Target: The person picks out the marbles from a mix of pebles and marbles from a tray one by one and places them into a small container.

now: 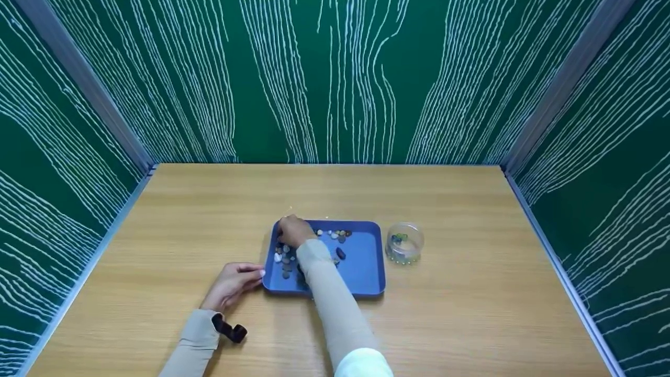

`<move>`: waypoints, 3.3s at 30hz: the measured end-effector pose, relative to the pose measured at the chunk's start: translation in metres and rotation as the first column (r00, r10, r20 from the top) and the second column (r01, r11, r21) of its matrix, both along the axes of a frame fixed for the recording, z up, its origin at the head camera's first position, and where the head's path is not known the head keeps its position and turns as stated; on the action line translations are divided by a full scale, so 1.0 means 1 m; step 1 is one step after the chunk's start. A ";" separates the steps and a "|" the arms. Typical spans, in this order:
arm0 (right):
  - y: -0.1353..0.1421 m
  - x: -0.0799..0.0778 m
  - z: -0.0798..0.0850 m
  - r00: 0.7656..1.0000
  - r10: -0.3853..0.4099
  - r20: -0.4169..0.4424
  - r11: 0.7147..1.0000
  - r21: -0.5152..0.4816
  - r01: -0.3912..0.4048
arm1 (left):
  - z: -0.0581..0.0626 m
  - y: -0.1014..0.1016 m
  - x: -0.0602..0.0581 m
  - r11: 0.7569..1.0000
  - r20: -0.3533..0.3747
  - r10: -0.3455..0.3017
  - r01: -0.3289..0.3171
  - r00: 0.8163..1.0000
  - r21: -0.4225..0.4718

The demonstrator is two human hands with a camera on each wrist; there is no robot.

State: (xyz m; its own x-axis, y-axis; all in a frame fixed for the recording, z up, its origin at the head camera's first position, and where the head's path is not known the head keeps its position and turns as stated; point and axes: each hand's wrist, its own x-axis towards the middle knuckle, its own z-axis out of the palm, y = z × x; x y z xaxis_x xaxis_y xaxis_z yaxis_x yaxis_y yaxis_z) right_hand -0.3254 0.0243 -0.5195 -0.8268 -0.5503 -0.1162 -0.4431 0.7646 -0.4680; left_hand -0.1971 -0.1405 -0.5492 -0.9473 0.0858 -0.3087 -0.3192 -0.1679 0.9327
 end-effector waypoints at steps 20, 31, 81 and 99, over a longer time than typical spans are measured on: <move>0.000 0.002 0.001 0.999 -0.020 0.036 1.000 0.000 0.020 | 0.000 0.000 -0.001 1.000 0.010 0.009 -0.009 1.000 -0.010; 0.007 0.002 0.009 1.000 -0.008 0.017 0.997 -0.073 0.009 | 0.002 0.001 0.001 1.000 0.000 0.000 0.000 1.000 0.003; 0.081 0.007 0.047 0.965 -0.147 0.217 0.978 -0.112 0.174 | -0.002 -0.001 -0.001 1.000 0.041 -0.007 0.007 0.999 -0.015; 0.118 0.009 0.053 0.964 -0.166 0.209 0.961 -0.185 0.206 | -0.002 -0.001 -0.001 1.000 0.016 -0.006 0.006 1.000 -0.028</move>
State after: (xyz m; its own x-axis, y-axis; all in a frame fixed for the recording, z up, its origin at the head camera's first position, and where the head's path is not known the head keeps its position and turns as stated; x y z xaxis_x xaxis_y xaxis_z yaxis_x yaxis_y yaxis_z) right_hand -0.3166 0.1422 -0.4667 -0.8904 -0.4171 -0.1825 -0.1900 0.7046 -0.6837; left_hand -0.1976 -0.1412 -0.5513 -0.9418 0.0829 -0.3257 -0.3346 -0.1400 0.9319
